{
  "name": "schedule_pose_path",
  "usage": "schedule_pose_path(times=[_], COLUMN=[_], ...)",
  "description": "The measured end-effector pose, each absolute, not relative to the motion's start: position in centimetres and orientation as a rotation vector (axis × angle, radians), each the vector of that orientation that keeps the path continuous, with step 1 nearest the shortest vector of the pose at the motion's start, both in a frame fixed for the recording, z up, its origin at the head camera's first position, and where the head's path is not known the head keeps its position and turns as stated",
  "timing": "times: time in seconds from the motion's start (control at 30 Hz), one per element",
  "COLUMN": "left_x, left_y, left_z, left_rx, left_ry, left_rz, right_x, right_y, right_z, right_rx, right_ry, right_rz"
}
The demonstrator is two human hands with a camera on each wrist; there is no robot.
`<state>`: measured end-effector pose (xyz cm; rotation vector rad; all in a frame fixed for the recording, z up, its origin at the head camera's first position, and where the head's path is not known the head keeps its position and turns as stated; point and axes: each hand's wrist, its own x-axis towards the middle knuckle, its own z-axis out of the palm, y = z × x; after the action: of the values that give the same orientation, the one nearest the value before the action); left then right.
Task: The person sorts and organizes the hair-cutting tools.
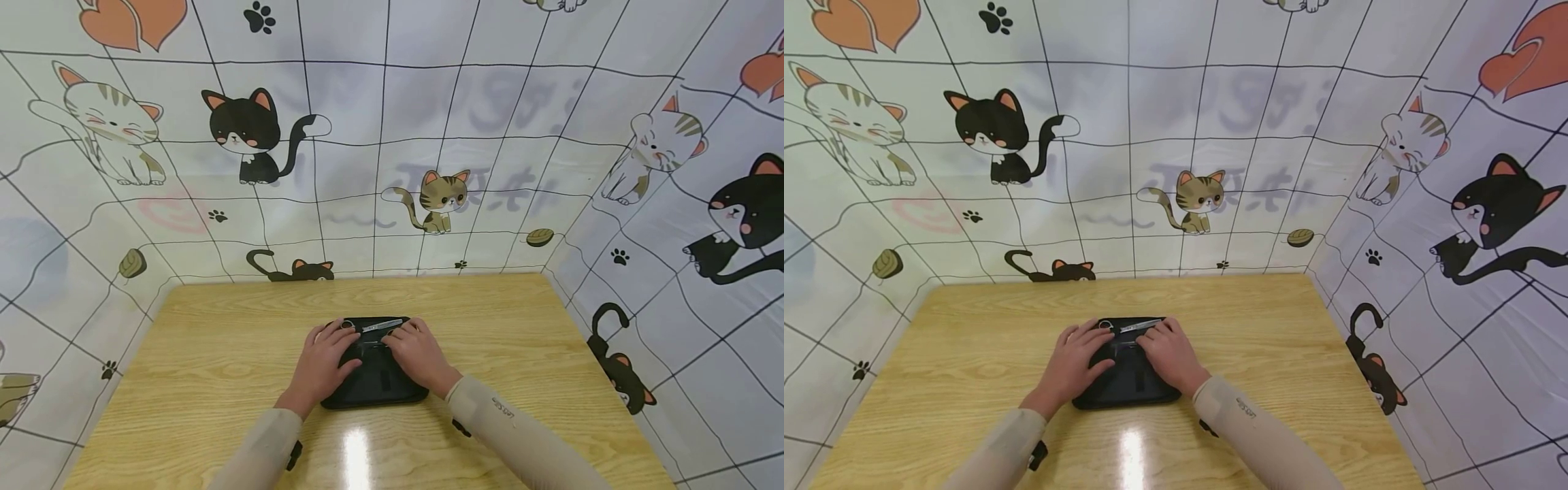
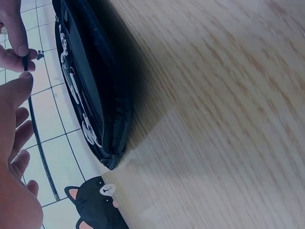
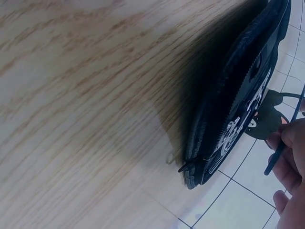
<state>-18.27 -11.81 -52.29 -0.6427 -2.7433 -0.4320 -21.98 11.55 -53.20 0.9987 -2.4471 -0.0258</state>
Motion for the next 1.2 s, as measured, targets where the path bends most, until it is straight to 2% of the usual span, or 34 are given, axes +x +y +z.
schedule_pose_path(times=[1.2], left_x=[-18.24], left_y=[-11.21], left_z=[-52.92], left_rx=[-0.689], left_ry=[-2.760], left_rz=[-0.475], right_x=[-21.72], right_y=[11.61], right_z=[-53.01], right_rx=[1.071], right_ry=[-2.408], right_rz=[-0.031])
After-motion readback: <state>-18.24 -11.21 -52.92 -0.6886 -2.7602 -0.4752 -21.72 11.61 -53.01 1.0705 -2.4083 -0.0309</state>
